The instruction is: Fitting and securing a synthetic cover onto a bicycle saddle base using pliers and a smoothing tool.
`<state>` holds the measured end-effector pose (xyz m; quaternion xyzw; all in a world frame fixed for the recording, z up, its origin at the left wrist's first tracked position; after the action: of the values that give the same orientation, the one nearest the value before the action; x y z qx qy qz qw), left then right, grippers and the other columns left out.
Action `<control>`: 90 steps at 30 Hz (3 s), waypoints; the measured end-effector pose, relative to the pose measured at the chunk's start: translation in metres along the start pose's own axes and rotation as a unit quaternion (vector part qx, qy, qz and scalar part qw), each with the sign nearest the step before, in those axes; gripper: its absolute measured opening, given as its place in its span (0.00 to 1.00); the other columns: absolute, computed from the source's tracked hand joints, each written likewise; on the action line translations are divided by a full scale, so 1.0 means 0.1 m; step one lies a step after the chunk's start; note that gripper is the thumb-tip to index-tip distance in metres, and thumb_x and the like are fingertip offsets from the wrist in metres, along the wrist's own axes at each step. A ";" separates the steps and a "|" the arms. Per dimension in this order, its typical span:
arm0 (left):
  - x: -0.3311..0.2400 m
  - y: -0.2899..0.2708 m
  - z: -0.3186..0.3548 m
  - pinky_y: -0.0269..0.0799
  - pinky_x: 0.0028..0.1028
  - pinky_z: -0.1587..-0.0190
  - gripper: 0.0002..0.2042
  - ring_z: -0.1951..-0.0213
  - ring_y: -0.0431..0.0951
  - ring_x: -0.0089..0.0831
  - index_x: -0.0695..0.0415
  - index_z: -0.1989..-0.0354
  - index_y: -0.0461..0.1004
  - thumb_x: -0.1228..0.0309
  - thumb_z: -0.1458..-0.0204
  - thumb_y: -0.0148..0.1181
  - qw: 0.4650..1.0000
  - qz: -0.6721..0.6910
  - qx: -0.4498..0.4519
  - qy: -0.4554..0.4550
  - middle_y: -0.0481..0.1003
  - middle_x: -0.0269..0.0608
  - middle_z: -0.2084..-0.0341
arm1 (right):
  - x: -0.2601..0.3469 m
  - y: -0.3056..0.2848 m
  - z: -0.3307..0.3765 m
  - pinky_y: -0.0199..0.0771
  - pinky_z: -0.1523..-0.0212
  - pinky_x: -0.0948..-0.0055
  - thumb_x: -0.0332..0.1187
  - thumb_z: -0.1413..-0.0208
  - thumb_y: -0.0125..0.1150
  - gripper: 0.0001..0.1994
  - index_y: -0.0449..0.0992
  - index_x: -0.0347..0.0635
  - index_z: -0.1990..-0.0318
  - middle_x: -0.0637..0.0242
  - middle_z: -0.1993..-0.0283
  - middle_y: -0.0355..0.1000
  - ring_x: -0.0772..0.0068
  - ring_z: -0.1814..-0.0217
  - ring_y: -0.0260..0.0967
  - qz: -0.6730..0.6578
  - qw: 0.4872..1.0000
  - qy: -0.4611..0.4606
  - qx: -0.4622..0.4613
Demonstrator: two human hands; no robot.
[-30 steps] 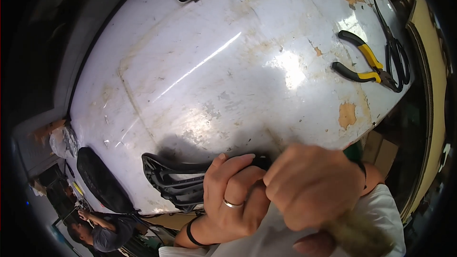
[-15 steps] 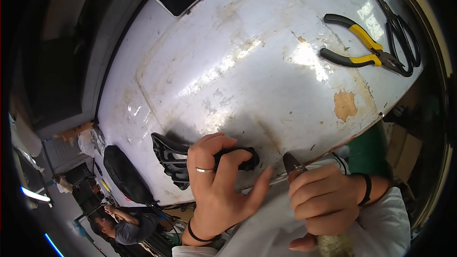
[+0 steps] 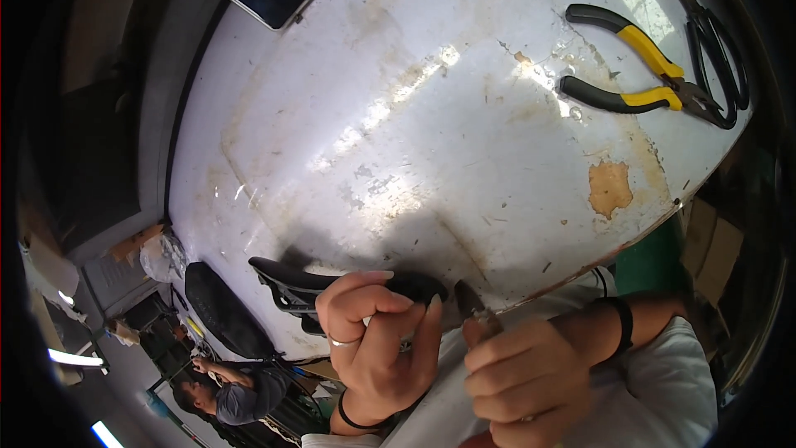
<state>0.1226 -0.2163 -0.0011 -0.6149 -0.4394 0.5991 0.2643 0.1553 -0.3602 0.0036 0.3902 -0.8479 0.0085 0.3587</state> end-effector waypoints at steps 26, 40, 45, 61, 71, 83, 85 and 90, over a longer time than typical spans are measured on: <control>0.03 -0.01 0.04 0.72 0.37 0.57 0.05 0.50 0.82 0.44 0.60 0.75 0.76 0.79 0.60 0.68 0.985 0.102 -0.024 0.137 0.80 0.42 0.57 | -0.78 0.24 -0.70 0.62 0.80 0.67 0.27 0.37 0.71 0.22 0.65 0.39 0.81 0.68 0.79 0.65 0.70 0.83 0.61 -0.205 0.929 0.272 0.141; -0.12 -0.05 0.17 0.73 0.36 0.53 0.14 0.48 0.81 0.43 0.56 0.63 0.86 0.71 0.60 0.78 0.983 -0.082 -0.020 0.165 0.81 0.37 0.53 | 0.02 -0.08 -0.15 0.62 0.80 0.66 0.34 0.28 0.62 0.22 0.62 0.40 0.77 0.69 0.78 0.57 0.68 0.82 0.56 -0.098 0.994 0.026 0.030; 0.06 -0.08 0.19 0.75 0.42 0.43 0.17 0.45 0.78 0.51 0.53 0.62 0.86 0.67 0.61 0.85 0.999 -0.032 -0.015 -0.007 0.76 0.43 0.48 | 0.00 -0.15 -0.04 0.63 0.82 0.67 0.27 0.37 0.70 0.17 0.67 0.39 0.74 0.66 0.78 0.66 0.69 0.83 0.61 -0.100 0.992 0.056 0.053; 0.17 -0.10 0.42 0.71 0.37 0.52 0.13 0.53 0.72 0.42 0.51 0.72 0.83 0.77 0.62 0.85 0.991 -0.013 -0.082 -0.106 0.69 0.35 0.56 | 0.08 -0.05 0.03 0.62 0.80 0.67 0.28 0.34 0.64 0.18 0.64 0.43 0.76 0.71 0.77 0.55 0.71 0.81 0.56 -0.109 0.993 -0.017 0.036; 0.17 -0.07 0.33 0.70 0.32 0.53 0.13 0.53 0.72 0.39 0.48 0.73 0.85 0.75 0.65 0.85 0.996 -0.015 -0.044 -0.074 0.70 0.30 0.60 | 0.02 0.11 -0.07 0.57 0.81 0.68 0.24 0.34 0.59 0.17 0.63 0.44 0.77 0.72 0.79 0.55 0.72 0.81 0.57 -0.116 0.990 -0.075 0.014; 0.14 -0.05 0.32 0.64 0.30 0.57 0.10 0.49 0.81 0.37 0.48 0.75 0.78 0.73 0.60 0.76 0.994 0.057 -0.062 0.067 0.78 0.29 0.59 | -0.27 0.50 -0.47 0.54 0.81 0.69 0.29 0.32 0.56 0.19 0.63 0.47 0.78 0.73 0.78 0.57 0.73 0.82 0.55 -0.169 0.963 0.081 0.196; 0.12 -0.04 0.31 0.62 0.30 0.57 0.08 0.47 0.81 0.37 0.49 0.75 0.78 0.73 0.58 0.74 0.993 0.055 -0.070 0.075 0.79 0.29 0.59 | -0.40 0.49 -0.61 0.56 0.80 0.69 0.29 0.32 0.56 0.18 0.63 0.46 0.78 0.73 0.79 0.58 0.73 0.82 0.57 -0.185 0.950 0.088 0.237; 0.10 -0.03 0.26 0.60 0.29 0.58 0.05 0.47 0.85 0.36 0.53 0.75 0.78 0.77 0.56 0.69 0.988 0.048 -0.091 0.115 0.82 0.33 0.59 | -0.67 0.55 -0.59 0.64 0.85 0.66 0.30 0.33 0.66 0.17 0.68 0.38 0.74 0.64 0.79 0.66 0.67 0.84 0.63 -0.240 0.908 0.247 0.240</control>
<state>0.0955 -0.2119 -0.0077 -0.7215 -0.4291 0.4938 0.2271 0.1835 -0.2607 0.0203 0.6415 -0.5858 0.2212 0.4432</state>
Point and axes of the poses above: each hand's wrist, its own z-axis away from the middle knuckle, its own y-axis out of the palm, x = y × z, the point moved 10 cm from there along -z, towards the middle knuckle
